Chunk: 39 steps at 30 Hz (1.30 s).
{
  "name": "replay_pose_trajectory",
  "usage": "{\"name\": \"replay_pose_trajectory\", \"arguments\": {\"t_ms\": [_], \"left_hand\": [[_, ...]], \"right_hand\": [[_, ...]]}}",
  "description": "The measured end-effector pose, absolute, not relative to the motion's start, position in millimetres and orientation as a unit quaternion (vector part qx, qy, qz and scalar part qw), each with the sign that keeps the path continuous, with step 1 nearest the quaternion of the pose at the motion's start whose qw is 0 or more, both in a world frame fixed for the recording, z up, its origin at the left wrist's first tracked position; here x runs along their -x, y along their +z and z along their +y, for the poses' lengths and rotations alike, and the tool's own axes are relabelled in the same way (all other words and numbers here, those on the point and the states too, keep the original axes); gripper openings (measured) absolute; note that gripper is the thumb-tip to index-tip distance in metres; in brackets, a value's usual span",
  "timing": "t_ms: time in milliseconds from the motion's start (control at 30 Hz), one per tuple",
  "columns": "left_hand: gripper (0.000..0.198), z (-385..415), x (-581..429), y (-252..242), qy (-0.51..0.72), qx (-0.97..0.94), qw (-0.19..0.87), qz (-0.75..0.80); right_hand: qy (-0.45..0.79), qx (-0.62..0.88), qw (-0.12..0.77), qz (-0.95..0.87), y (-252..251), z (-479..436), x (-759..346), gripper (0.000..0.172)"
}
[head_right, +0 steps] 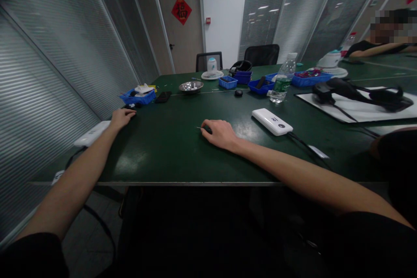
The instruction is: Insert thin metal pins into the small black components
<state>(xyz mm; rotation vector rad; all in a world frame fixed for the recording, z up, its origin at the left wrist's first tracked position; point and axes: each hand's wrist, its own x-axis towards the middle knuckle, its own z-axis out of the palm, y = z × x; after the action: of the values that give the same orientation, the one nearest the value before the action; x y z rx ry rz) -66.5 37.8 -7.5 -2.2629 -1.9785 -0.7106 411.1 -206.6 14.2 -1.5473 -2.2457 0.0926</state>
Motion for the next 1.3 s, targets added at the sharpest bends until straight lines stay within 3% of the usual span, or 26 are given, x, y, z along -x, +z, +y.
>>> {"name": "replay_pose_trajectory", "arguments": {"t_ms": [667,800,1000,1300], "left_hand": [[0.029,37,71,-8,-0.252,0.724,0.027,-0.641],[0.031,33,70,-6,-0.304,0.687,-0.043,-0.658],[0.053,28,55,-3,-0.353,0.660,-0.192,-0.635],[0.051,-31,-67,11,-0.219,0.818,-0.389,-0.362]], "right_hand": [[0.029,0.559,0.195,-0.805,13,-206,-411,0.031],[0.028,0.561,0.196,-0.804,13,-206,-411,0.031],[0.023,0.549,0.198,-0.811,11,-205,-412,0.030],[0.033,0.484,0.217,-0.847,10,-207,-413,0.032]]}}
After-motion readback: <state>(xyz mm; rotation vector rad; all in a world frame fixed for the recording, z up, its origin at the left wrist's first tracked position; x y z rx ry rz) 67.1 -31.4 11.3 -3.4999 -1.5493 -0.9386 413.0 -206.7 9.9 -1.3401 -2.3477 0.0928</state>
